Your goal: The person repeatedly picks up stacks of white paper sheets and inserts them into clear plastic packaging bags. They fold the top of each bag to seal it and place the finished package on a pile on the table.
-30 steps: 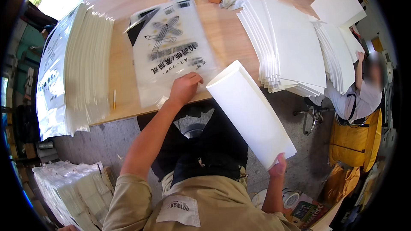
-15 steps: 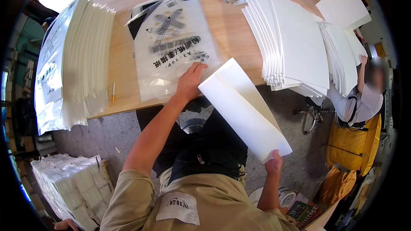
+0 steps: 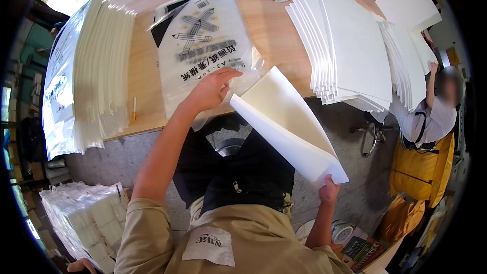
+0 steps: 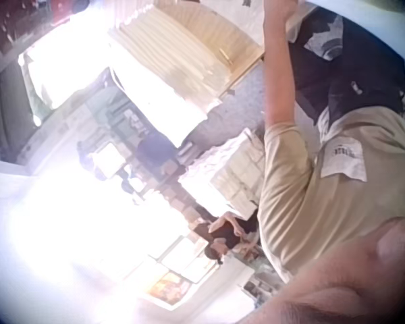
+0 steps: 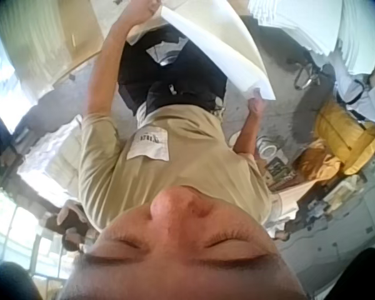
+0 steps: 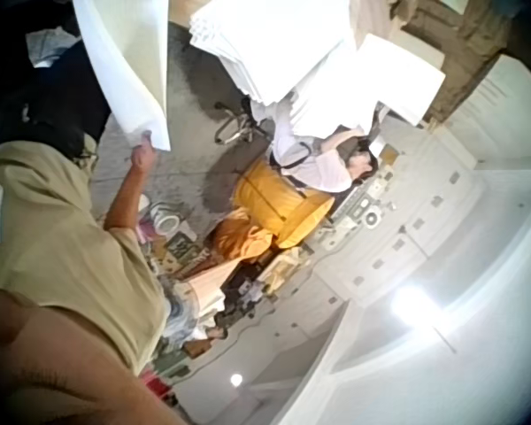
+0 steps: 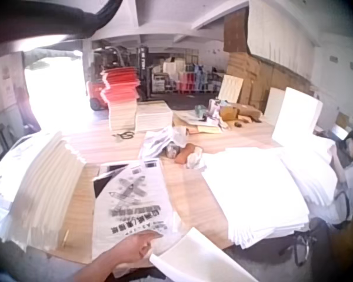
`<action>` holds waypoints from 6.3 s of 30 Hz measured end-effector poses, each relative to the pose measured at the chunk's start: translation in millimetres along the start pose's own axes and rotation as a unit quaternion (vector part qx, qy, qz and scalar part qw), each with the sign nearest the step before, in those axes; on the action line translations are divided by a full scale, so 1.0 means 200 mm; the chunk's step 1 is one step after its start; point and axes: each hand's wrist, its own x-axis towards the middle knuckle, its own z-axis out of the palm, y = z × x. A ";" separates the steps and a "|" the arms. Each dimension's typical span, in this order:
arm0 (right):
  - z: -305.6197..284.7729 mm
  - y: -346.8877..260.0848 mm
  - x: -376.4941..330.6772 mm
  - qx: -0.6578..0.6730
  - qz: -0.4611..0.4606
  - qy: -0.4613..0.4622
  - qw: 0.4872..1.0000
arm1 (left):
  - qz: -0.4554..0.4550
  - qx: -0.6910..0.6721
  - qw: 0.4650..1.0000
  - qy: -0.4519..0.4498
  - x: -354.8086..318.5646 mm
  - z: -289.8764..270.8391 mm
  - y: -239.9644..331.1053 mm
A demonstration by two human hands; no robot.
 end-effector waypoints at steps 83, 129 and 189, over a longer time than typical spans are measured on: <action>0.16 -0.13 -0.16 0.106 -0.007 0.037 0.994 | 0.009 0.174 0.985 0.015 -0.02 0.23 -0.05; 0.28 -0.22 -0.05 0.144 -0.003 0.002 0.990 | -0.060 0.354 0.924 0.132 -0.23 0.14 -0.10; 0.22 -0.02 -0.03 -0.016 -0.066 0.038 0.997 | -0.007 0.070 0.996 -0.045 -0.03 -0.31 0.24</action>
